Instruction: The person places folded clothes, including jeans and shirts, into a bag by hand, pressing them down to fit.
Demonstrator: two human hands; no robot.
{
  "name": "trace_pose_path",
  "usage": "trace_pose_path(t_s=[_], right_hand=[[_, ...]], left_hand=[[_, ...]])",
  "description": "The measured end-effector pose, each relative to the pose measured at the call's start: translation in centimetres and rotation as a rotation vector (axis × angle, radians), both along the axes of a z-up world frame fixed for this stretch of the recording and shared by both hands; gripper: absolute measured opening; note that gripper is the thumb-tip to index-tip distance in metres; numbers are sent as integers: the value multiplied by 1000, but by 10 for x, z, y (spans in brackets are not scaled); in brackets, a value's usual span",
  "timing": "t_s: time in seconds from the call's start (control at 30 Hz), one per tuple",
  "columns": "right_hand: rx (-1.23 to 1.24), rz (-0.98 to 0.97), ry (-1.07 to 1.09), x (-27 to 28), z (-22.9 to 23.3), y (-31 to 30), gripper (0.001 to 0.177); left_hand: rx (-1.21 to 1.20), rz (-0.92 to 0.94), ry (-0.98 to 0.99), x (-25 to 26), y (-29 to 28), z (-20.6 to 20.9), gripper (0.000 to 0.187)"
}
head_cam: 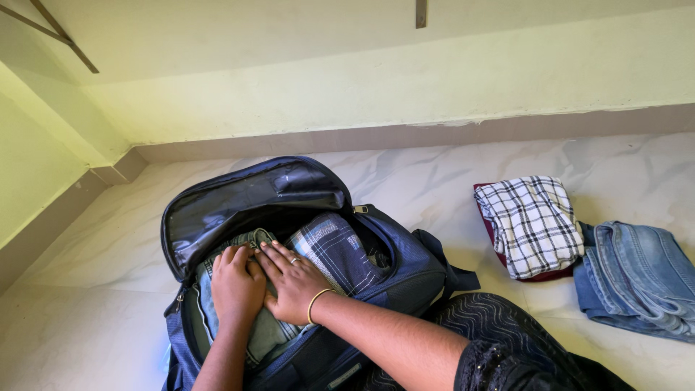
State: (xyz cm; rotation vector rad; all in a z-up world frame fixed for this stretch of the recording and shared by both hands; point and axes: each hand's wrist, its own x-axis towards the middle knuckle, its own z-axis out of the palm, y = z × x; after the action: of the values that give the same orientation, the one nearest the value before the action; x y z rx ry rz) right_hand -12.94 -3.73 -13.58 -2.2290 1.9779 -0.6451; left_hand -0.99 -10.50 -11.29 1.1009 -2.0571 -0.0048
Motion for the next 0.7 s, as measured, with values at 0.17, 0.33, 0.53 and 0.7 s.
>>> trace_pose_path(t_s=[0.17,0.33,0.53,0.7], right_hand=[[-27,1,11,0,-1,3,87],[-25,9,-44,-1,-2,-1,85],[-54,20,-34,-6,-4,-7,81],[-50,110,-180,-28,7,-21,71]], left_hand=[[4,13,-12,0,-1,-1,24],[-19,3,-42,1,-5,-3,26],[8,-10,-111,3,-14,-7,28],[18,-80,-296,6,-20,15,33]])
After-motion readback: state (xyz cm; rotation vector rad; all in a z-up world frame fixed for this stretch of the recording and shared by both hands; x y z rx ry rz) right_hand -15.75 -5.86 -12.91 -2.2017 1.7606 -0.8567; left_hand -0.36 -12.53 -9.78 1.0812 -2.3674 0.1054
